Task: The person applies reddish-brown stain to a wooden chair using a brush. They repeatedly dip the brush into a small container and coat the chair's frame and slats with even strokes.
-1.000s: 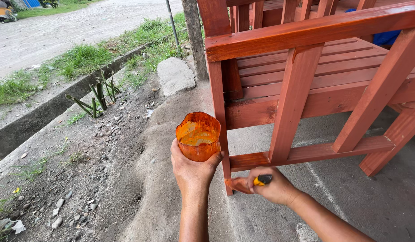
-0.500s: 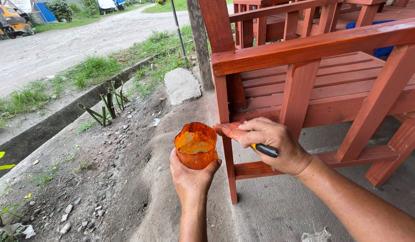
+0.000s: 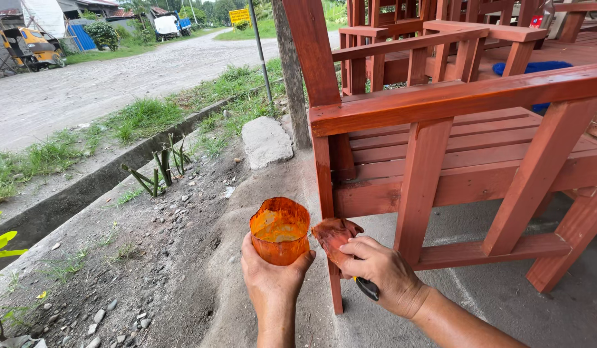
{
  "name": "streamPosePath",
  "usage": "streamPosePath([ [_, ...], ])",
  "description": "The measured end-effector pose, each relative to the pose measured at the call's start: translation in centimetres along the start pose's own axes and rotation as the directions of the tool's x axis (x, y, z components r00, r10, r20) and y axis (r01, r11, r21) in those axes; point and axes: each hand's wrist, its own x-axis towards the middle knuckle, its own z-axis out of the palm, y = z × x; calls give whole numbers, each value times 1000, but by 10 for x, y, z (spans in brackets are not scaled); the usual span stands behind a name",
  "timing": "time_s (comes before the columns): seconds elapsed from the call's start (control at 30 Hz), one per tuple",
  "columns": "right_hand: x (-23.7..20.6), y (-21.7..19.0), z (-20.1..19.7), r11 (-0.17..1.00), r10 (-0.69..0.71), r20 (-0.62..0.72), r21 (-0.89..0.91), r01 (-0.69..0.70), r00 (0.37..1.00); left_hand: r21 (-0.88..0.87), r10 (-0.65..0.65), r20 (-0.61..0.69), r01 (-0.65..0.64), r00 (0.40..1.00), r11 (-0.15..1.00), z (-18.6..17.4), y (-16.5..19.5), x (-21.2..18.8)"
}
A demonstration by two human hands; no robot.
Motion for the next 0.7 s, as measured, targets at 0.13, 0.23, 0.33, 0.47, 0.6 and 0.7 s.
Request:
streamPosePath([
  [0.13, 35, 5, -31, 995, 17, -121, 101, -5, 993, 22, 6, -2, -6, 1000, 1000, -1, 3, -2],
  [0.23, 62, 3, -58, 991, -97, -244, 67, 116, 965, 66, -36, 26, 34, 999, 997, -1, 1, -6],
  [0.33, 81, -2, -77, 973, -232, -309, -65, 223, 922, 61, -39, 32, 37, 999, 997, 3, 0, -8],
  [0.47, 86, -10, -80, 987, -157, -304, -29, 156, 940, 51, -59, 30, 57, 998, 997, 6, 2, -10],
  [0.6, 76, -10, -76, 984, -166, -213, 19, 174, 963, -3, -48, 33, 48, 998, 999, 7, 5, -14],
  [0.7, 74, -3, -76, 983, -174, -246, 11, 183, 954, 11, -48, 27, 48, 998, 999, 6, 6, -14],
])
